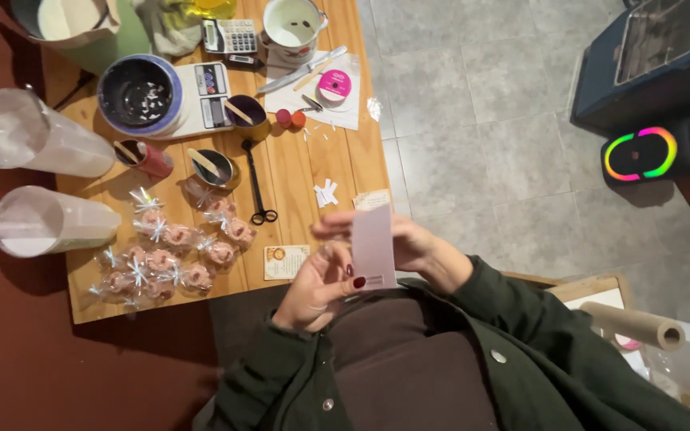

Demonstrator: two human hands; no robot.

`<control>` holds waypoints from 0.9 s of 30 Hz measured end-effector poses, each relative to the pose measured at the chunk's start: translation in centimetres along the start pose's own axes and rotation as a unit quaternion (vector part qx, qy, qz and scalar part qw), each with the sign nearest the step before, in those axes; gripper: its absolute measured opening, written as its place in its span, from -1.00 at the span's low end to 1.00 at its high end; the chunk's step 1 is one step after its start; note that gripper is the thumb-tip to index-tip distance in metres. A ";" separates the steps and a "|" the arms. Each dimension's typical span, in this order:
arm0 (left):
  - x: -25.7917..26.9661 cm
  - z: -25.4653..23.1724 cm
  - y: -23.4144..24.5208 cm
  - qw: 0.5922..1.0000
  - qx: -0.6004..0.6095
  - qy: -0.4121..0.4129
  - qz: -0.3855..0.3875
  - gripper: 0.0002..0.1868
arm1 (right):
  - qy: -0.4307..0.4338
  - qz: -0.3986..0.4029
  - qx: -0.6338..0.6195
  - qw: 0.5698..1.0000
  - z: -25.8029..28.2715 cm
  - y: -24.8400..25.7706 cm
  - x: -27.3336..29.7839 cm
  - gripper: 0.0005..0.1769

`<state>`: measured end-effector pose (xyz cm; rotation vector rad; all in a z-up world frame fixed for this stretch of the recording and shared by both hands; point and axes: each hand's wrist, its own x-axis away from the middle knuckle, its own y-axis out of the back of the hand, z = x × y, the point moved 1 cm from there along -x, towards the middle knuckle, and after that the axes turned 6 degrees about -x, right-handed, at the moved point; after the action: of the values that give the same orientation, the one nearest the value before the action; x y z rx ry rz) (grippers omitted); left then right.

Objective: Preparing and applying labels or tags to small candle favor bags at a workbench.

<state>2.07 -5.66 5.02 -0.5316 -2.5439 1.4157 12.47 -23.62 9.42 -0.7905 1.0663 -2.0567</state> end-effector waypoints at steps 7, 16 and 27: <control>-3.5 -1.8 -4.3 0.976 -0.020 0.183 -0.114 -0.72 | 0.096 -0.005 -0.005 0.995 -0.5 11.8 2.3 -0.73; 6.0 0.3 9.5 0.863 -0.285 0.014 -0.416 -0.80 | 0.028 -0.275 0.478 0.834 -1.9 24.1 0.6 -0.57; 9.2 2.8 8.0 0.640 -0.598 -0.020 -0.481 -0.88 | 0.130 -0.268 0.736 0.608 -1.5 17.7 -0.1 -0.32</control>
<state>-5.51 -0.40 -3.38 0.7193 -2.6267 -0.7055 16.49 -30.56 -6.42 0.1664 -1.0535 -2.5992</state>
